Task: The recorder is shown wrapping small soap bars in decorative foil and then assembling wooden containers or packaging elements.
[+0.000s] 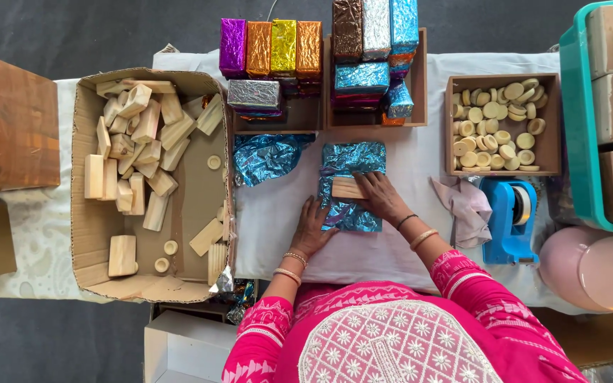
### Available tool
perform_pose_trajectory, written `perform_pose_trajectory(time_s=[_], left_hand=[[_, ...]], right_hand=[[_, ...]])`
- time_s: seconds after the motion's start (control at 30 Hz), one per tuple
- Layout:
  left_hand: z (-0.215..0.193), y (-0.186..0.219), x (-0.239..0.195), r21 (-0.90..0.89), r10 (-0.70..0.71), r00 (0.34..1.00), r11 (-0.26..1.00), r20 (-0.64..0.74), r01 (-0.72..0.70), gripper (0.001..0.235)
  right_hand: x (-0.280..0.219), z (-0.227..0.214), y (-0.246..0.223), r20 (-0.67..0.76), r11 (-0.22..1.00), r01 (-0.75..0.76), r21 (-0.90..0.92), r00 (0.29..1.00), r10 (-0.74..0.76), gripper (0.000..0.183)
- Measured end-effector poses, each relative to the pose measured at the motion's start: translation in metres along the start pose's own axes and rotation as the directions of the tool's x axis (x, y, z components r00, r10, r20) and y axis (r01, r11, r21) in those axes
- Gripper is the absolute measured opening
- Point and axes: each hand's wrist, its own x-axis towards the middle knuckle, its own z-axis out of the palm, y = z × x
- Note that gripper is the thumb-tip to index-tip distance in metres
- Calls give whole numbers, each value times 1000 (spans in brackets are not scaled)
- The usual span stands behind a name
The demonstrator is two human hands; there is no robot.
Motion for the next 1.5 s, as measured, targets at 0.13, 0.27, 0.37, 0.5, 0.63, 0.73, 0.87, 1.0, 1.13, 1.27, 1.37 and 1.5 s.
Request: perform_pose_trajectory(time_s=[0.13, 0.27, 0.37, 0.5, 0.63, 0.73, 0.87, 1.0, 1.13, 1.27, 1.37, 1.5], left_hand=[[1, -6, -3, -3, 19, 1000, 1000, 10, -19, 69], [-4, -2, -5, -14, 36, 999, 999, 4, -36, 71], [-7, -3, -4, -32, 41, 999, 999, 3, -41, 69], [-10, -2, -3, -35, 29, 999, 999, 23, -28, 58], [-6, -5, -3, -19, 28, 1000, 999, -2, -28, 45], [-9, -5, 0, -13, 54, 997, 998, -55, -54, 34], [-15, -9, 9, -73, 35, 997, 997, -70, -40, 23], [1, -25, 32, -222, -128, 969, 972, -212, 80, 18], [18, -38, 92, -385, -267, 906, 914, -328, 130, 38], [24, -46, 135, -567, -416, 896, 780, -155, 264, 63], [34, -60, 142, -713, -376, 927, 649, 3, 265, 45], [12, -50, 130, -636, -154, 984, 769, -91, 61, 21]], right_hand=[[2, -6, -2, -38, 1000, 25, 4, 999, -25, 77], [2, -4, 1, -39, 999, 2, 36, 999, 0, 74], [4, 2, 7, -30, 1000, -8, 21, 1000, 8, 74], [7, 11, 15, -22, 1000, -17, 13, 1000, 18, 76], [5, 4, 10, 13, 999, -43, 23, 999, 42, 77], [4, -3, 6, 5, 998, -45, 47, 999, 45, 83], [-1, -19, -2, -110, 1000, -6, -1, 994, 6, 80], [-15, -22, -2, -108, 1000, 13, -16, 994, -14, 56], [-26, -12, 4, -121, 999, 22, -45, 992, -28, 48], [-26, -12, 5, -161, 999, -36, 38, 986, 41, 45], [-22, -21, 1, -314, 977, -110, 184, 935, 165, 62], [-16, -33, -1, -373, 931, -233, 280, 868, 329, 96]])
